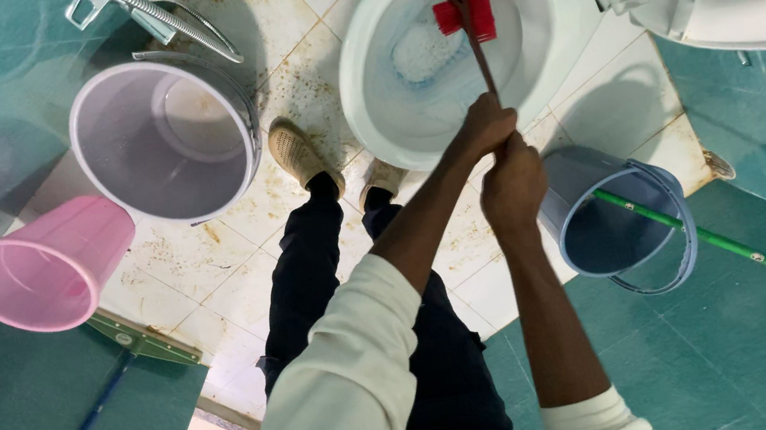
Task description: The person pours liquid from a blue bottle into the toilet bowl and scrubs the interior with a red brush before rinsing the brush and bowl with a bidet sprayer.
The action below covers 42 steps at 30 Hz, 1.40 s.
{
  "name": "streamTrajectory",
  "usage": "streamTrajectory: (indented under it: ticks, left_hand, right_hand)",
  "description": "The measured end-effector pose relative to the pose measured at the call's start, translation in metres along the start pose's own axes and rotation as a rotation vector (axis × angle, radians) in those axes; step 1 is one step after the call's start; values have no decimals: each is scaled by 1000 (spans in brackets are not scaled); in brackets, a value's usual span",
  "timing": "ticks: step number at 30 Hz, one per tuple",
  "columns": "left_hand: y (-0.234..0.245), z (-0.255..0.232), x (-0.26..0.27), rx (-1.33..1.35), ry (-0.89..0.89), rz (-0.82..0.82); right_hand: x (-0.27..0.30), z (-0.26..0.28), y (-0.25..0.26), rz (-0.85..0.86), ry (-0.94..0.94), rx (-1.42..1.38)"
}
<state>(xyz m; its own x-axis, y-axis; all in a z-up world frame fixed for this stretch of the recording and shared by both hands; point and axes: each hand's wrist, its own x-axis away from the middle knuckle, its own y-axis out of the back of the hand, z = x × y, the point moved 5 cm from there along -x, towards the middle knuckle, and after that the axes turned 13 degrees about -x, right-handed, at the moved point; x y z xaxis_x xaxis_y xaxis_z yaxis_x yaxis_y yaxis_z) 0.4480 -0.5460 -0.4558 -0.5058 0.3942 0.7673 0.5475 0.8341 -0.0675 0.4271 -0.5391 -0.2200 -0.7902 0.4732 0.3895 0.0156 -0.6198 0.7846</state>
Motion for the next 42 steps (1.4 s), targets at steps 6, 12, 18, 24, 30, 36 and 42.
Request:
streamTrajectory:
  ticks: [6,12,18,24,30,36,42]
  left_hand:
    - [27,-29,79,936,-186,37]
    - [34,-42,128,1010,-130,49]
    - [58,-28,129,490,-36,147]
    - [63,-8,101,670,-159,490]
    - [85,23,24,133,343,167]
    - [102,67,94,403,189,87]
    - [86,76,193,469,285,140]
  right_hand:
    - [19,37,6,-38,114,39]
    - [29,46,30,54,193,-258]
    - [44,37,6,46,-307,-1173]
    - [20,-22,-49,235,-622,-1458]
    - [-14,-34,-96,241,-431,-956]
    - [41,0,-104,313,-44,-453]
    - [111,13,-73,400,-29,-465]
